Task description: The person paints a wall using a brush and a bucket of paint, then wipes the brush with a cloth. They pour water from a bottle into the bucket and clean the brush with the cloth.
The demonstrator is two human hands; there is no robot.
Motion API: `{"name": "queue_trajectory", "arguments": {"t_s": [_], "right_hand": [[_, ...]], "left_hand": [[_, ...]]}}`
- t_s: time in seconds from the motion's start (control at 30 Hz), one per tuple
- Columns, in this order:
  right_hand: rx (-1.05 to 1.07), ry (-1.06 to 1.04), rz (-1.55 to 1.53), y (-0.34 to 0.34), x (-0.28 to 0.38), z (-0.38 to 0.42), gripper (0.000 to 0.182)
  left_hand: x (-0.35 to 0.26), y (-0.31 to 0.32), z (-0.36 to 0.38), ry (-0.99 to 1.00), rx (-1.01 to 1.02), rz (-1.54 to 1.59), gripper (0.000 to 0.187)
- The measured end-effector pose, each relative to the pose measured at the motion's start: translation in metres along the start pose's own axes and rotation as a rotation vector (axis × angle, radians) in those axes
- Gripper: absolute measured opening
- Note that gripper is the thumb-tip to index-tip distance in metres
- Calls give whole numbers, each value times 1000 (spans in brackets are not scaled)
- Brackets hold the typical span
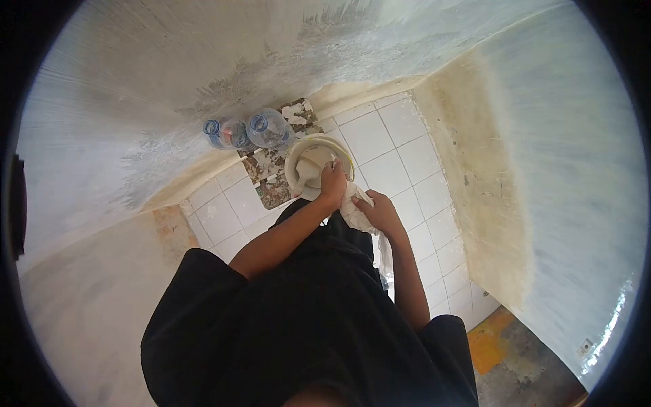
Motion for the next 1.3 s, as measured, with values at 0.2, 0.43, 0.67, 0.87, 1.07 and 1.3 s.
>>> {"name": "queue_trajectory", "arguments": {"t_s": [0.2,0.43,0.67,0.87,1.07,1.3], "right_hand": [[9,19,-7,0,2,1,41],[6,30,13,3,-4,-2,35],[8,-19,-6,15,-11,-7,33],[4,-31,-7,19,-13,-10,33],[21,-17,20,20,-27,-14,31],[18,10,13,17,-27,-11,33]], "left_hand": [[-18,4,10,-17,19,48,40],[-18,2,11,18,99,17,33],[-32,-5,15,270,133,-166,28],[-40,-4,22,176,204,-82,23],[-44,-5,26,165,175,8,21],[-57,-6,34,187,123,-54,26]]}}
Point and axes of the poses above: each hand's wrist, its own z-axis away from the middle knuckle, its own y-axis out of the palm, x = y × z, the point moved 7 cm from there along -z, towards the middle knuckle, and after that the axes turned 14 degrees about z, right-handed, at the moved point
